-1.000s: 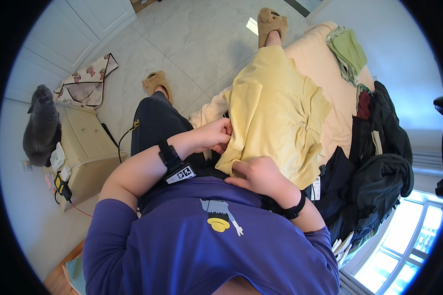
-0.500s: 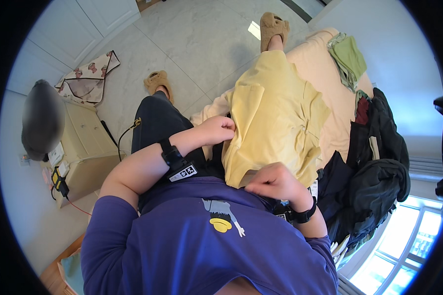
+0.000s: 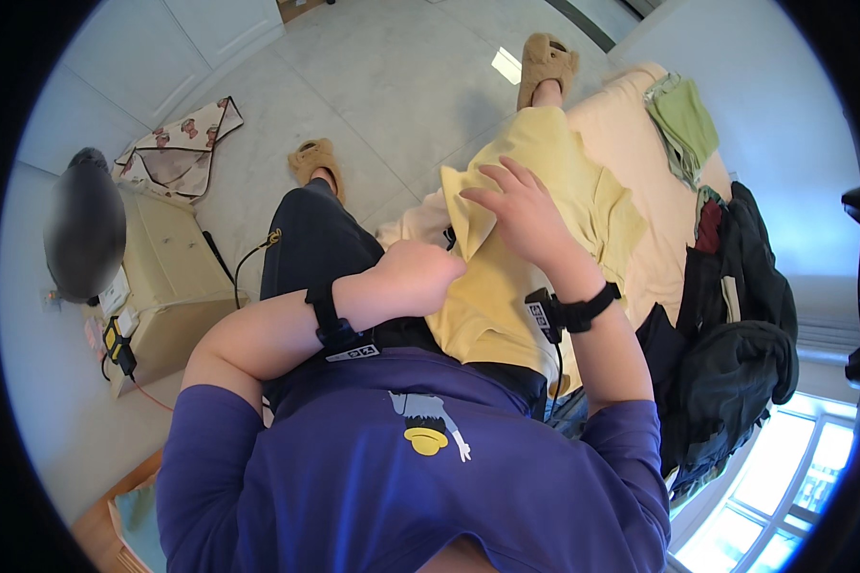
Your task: The person folds several garments on a bed, including a light green shirt, a green top, and a yellow top. They smooth and align each item before folding it into a compact shape and placing it on the bed.
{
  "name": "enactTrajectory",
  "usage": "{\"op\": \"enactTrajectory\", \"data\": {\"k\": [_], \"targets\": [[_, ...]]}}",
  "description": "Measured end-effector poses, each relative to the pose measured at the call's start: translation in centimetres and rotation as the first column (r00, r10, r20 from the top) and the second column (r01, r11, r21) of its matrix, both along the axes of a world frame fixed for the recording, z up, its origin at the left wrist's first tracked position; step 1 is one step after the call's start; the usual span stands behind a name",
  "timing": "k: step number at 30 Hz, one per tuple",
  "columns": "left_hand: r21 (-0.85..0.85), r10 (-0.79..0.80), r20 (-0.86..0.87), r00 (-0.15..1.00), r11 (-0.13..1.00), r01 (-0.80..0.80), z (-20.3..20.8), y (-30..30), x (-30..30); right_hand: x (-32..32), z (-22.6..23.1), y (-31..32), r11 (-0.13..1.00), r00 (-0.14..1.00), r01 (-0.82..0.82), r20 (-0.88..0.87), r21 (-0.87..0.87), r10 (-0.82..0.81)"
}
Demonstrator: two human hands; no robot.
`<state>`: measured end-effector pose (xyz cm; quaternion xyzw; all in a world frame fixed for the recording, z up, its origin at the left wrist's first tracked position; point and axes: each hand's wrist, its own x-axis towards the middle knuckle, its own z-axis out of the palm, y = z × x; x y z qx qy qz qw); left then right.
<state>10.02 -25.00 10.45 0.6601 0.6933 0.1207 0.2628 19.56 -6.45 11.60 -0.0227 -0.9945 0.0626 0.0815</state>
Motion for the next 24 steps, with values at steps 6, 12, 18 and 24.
{"op": "enactTrajectory", "data": {"k": [6, 12, 18, 24], "targets": [[-0.020, -0.180, -0.030, 0.983, 0.984, 0.179, -0.7, -1.0, -0.4, -4.8, -3.0, 0.5, 0.990, 0.978, -0.128, 0.159, -0.060, 0.136], [0.048, -0.235, -0.023, 0.972, 0.971, 0.236, -1.1, -0.9, -0.6, -6.6, -4.8, -2.1, 0.922, 0.719, -0.293, 0.577, -0.254, 0.388], [0.068, -0.235, 0.030, 0.972, 0.970, 0.232, -1.3, -1.0, -0.5, -7.1, -5.8, -4.5, 0.955, 0.661, -0.121, 0.696, -0.270, 0.280], [0.089, -0.258, 0.021, 0.966, 0.963, 0.255, -1.5, -0.8, -0.6, -8.4, -6.6, -3.9, 0.998, 0.714, 0.055, 0.698, 0.024, -0.056]]}}
